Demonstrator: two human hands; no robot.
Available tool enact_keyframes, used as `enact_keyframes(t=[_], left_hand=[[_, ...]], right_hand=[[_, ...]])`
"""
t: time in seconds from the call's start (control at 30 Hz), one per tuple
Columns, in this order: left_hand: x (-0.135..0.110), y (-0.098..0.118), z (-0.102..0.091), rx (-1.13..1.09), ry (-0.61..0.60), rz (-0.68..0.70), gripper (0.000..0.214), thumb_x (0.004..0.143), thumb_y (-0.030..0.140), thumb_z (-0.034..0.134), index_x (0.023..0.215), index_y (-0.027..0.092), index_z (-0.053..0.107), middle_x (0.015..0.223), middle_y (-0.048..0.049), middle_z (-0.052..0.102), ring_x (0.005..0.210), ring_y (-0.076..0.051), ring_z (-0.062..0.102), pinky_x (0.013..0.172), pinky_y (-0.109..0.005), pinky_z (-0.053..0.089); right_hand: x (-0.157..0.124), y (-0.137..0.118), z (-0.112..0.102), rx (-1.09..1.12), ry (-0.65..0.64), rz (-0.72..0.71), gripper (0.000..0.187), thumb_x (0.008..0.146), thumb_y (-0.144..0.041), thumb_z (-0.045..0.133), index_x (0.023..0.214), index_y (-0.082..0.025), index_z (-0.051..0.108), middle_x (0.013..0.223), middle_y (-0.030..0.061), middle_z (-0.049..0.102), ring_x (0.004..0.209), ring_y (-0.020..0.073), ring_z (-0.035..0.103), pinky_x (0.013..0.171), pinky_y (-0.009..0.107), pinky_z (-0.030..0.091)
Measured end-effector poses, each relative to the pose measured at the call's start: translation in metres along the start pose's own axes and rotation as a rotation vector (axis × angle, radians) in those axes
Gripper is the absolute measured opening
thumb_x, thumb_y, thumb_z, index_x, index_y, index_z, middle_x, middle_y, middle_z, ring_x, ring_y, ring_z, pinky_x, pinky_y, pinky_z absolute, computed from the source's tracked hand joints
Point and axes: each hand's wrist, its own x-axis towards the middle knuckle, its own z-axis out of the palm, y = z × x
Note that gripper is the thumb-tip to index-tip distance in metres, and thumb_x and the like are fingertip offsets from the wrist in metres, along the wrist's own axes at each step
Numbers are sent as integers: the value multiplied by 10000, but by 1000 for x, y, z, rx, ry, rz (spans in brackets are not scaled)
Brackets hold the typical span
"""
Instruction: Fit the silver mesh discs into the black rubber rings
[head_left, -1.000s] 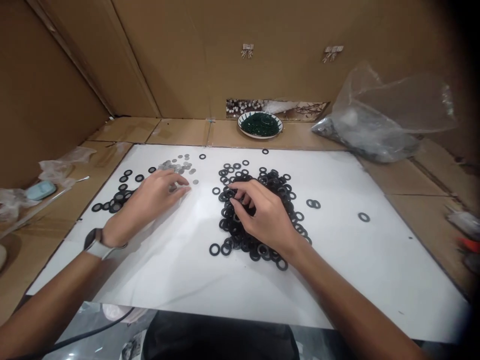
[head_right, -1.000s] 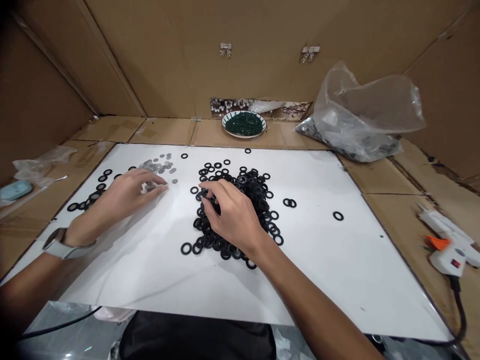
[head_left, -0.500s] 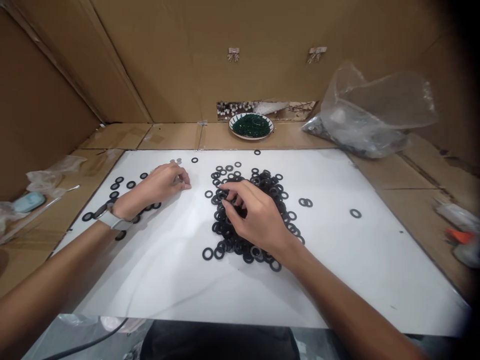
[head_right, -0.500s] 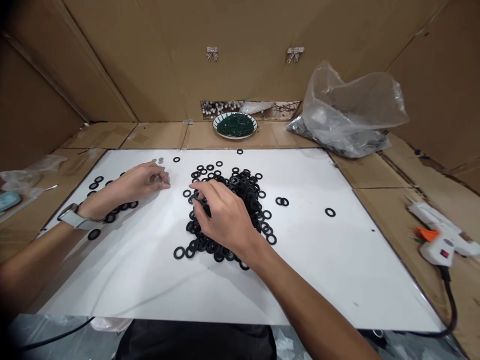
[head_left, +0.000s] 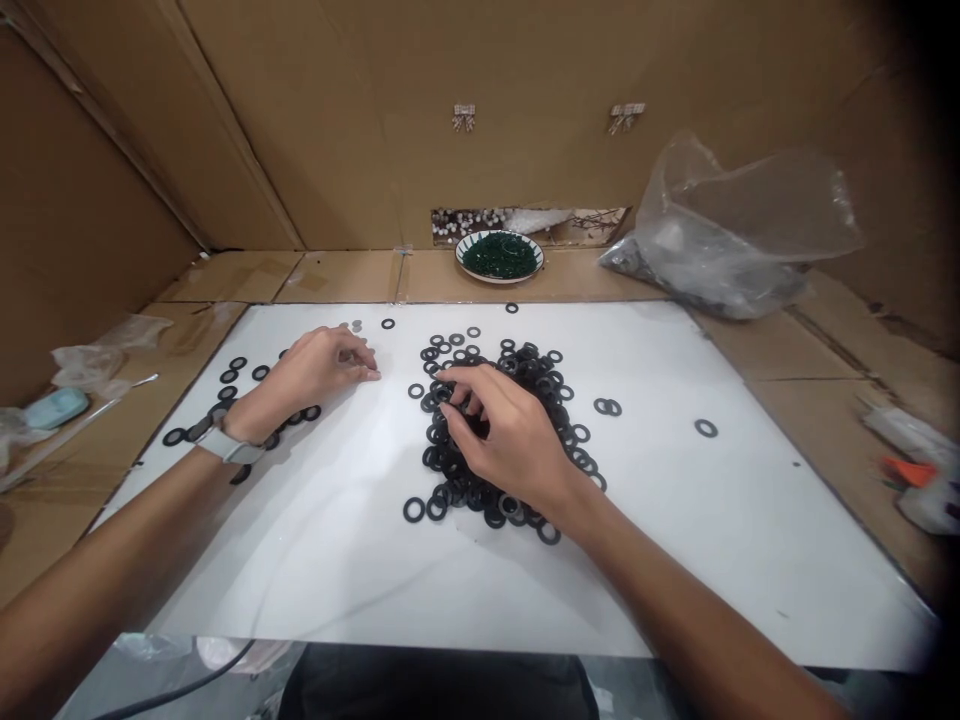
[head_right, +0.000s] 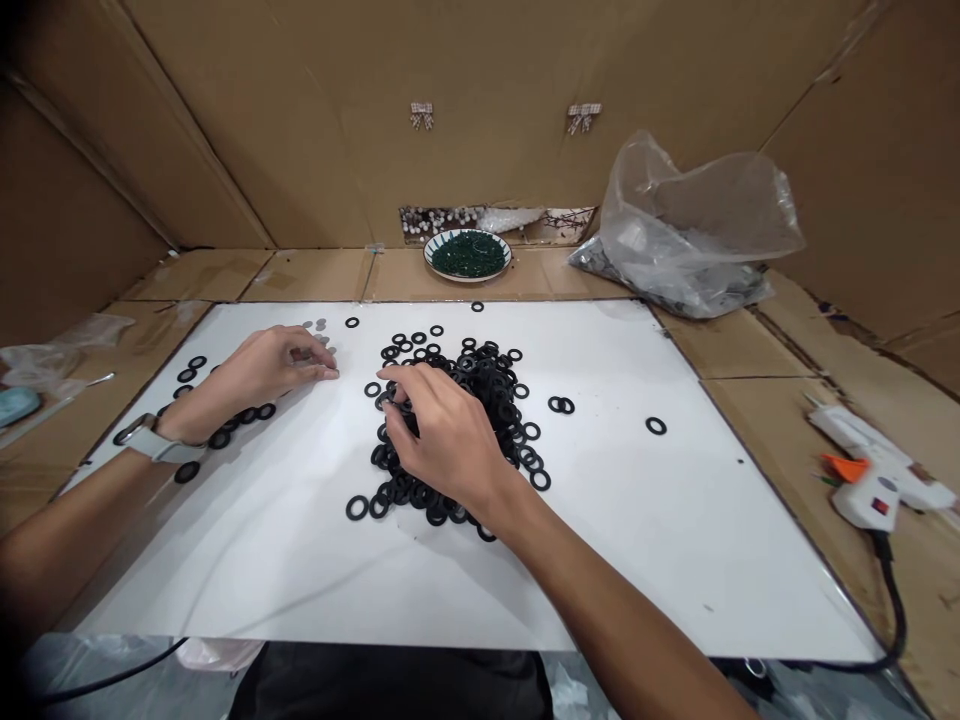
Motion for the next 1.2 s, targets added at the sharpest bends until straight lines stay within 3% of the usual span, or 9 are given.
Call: enact_keyframes(t=[0.23, 0.37, 0.47, 0.53, 0.6, 0.77, 0.9, 1.0, 1.2], left_hand=[[-3, 13, -8, -48, -68, -91, 418, 853, 654, 802, 915, 247, 875, 1018, -51, 847, 891, -249, 688, 795, -337, 467], [1, 8, -12, -20, -135, -133, 453, 828, 681, 800, 912, 238, 844, 943, -48, 823, 787, -223, 669, 724, -325, 459], [21, 3, -16, 30, -207, -169, 444, 707, 620, 905, 871, 231, 767, 793, -28, 757, 653, -200, 624, 638, -316, 423], [39, 3, -20, 90, -239, -200, 503, 547, 530, 1006, 806, 224, 702, 707, -22, 699, 600, -199, 581, 601, -314, 381], [58, 6, -22, 125, -298, -216, 566, 447, 468, 1049, 805, 224, 686, 707, -25, 695, 598, -202, 582, 593, -307, 375], [81, 14, -23, 170, -408, -224, 600, 399, 389, 1065, 829, 210, 688, 770, -51, 732, 685, -222, 641, 637, -287, 437], [74, 17, -25, 172, -397, -184, 601, 504, 472, 1041, 932, 188, 729, 844, -48, 741, 789, -216, 663, 694, -266, 476], [65, 20, -30, 118, -386, -135, 570, 511, 418, 1029, 970, 187, 781, 928, -75, 783, 796, -230, 671, 727, -295, 492], [44, 36, -45, -134, -373, -12, 209, 712, 374, 931, 795, 200, 849, 813, -70, 808, 757, -220, 696, 760, -317, 491]], right_hand=[[0, 0, -1, -10, -4, 15, 295, 1099, -169, 618, 1391, -172, 656, 1098, 102, 765, 1031, 244, 743, 851, 400, 648], [0, 0, 0, -16, 12, 17, 295, 1093, -164, 623, 1385, -194, 650, 1091, 90, 764, 1028, 248, 754, 835, 397, 649], [-1, 1, 1, -17, 10, 4, 301, 1086, -156, 619, 1383, -196, 647, 1092, 90, 765, 1014, 246, 755, 822, 394, 646], [-2, 2, 2, -19, 5, 3, 307, 1087, -159, 621, 1391, -191, 646, 1097, 93, 764, 1014, 246, 754, 821, 391, 644], [-2, 2, 2, -20, 1, 12, 313, 1089, -166, 625, 1401, -184, 643, 1101, 96, 760, 1022, 246, 752, 821, 388, 642], [-2, 3, 2, -21, 18, 25, 299, 1099, -192, 616, 1397, -194, 644, 1095, 87, 763, 981, 232, 742, 794, 374, 637], [-1, 3, 1, -19, 29, 44, 304, 1084, -191, 633, 1386, -207, 654, 1090, 78, 771, 962, 225, 748, 813, 367, 644], [1, 3, 1, -31, 39, 52, 306, 1067, -169, 649, 1372, -200, 663, 1072, 77, 777, 933, 224, 751, 836, 375, 653], [2, 0, -1, -41, 49, 48, 304, 1057, -159, 673, 1358, -195, 681, 1070, 73, 784, 914, 226, 753, 847, 387, 659]])
